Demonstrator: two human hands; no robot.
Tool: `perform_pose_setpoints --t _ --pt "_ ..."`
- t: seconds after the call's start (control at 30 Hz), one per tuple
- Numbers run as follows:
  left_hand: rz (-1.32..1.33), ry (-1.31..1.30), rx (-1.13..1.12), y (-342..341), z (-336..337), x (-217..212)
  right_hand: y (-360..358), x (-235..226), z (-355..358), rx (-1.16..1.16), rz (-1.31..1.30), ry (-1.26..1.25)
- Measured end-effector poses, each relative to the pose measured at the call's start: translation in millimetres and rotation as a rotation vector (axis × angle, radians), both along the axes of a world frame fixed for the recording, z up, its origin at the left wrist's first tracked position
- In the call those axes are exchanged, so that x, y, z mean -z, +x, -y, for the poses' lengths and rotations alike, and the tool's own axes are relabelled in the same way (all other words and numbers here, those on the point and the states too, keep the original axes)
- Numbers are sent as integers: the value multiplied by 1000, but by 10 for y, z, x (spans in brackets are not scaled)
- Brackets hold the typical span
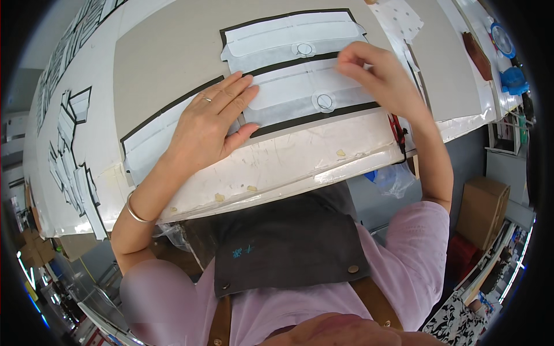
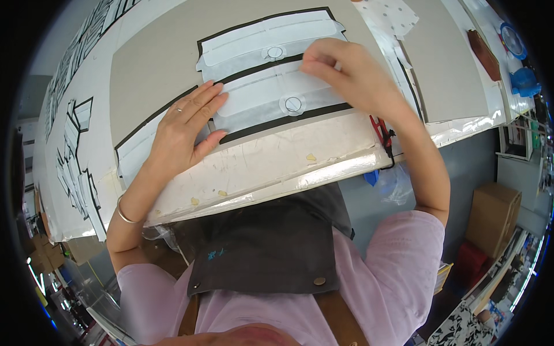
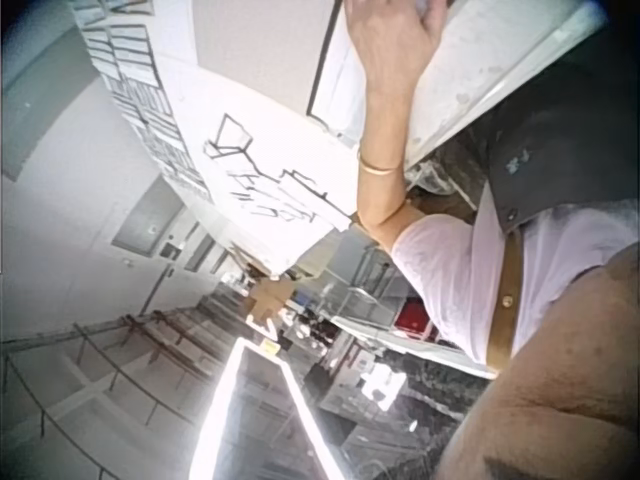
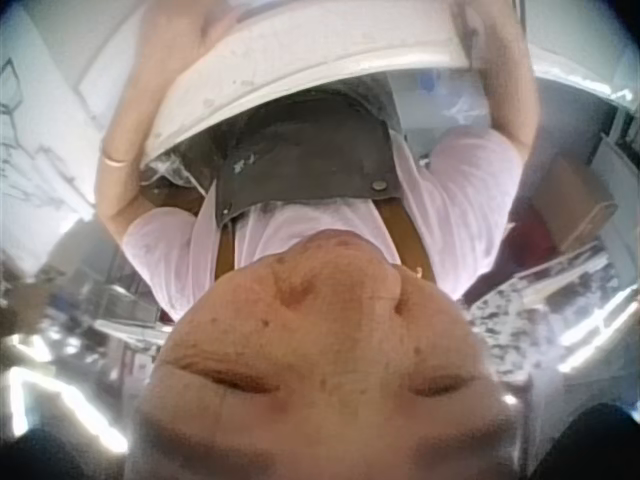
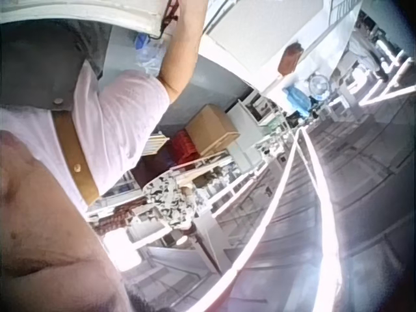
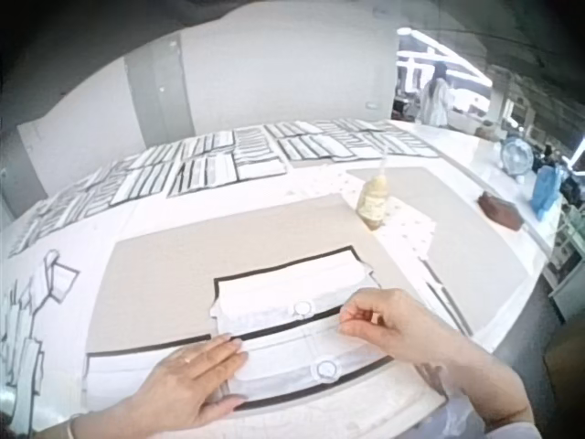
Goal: The person arranges white rectangular components with black borders on a white workbench. They pick up a bottle of yellow adhesive and apply it to the edges of the components. The person then places the components into a cardboard box.
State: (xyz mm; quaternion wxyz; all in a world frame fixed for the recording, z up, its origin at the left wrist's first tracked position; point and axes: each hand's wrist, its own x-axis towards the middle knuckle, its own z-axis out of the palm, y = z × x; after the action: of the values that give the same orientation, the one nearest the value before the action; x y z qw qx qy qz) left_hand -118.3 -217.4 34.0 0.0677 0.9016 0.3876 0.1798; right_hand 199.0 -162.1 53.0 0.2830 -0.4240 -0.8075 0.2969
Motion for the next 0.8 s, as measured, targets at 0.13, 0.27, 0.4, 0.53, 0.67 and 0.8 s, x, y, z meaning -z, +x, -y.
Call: perform_pose_setpoints --t 0.13,0.27,0.4,0.53,0.67,0.8 --pt "-8 -12 1 25 40 -10 639 -775 282 -550 215 -420" --pt "-25 -9 9 -10 37 -28 723 -714 312 -118 263 -138" --pt "-21 -15 -44 -59 96 -17 331 -275 48 46 113 153" --pt "61 91 1 -210 231 43 -391 -503 301 -222 226 143" --pt "229 119 -71 -515 662 -394 -1291 -901 484 -398 205 188" --pt "273 56 -384 -1251 1333 -642 -2199 -943 588 -583 86 149"
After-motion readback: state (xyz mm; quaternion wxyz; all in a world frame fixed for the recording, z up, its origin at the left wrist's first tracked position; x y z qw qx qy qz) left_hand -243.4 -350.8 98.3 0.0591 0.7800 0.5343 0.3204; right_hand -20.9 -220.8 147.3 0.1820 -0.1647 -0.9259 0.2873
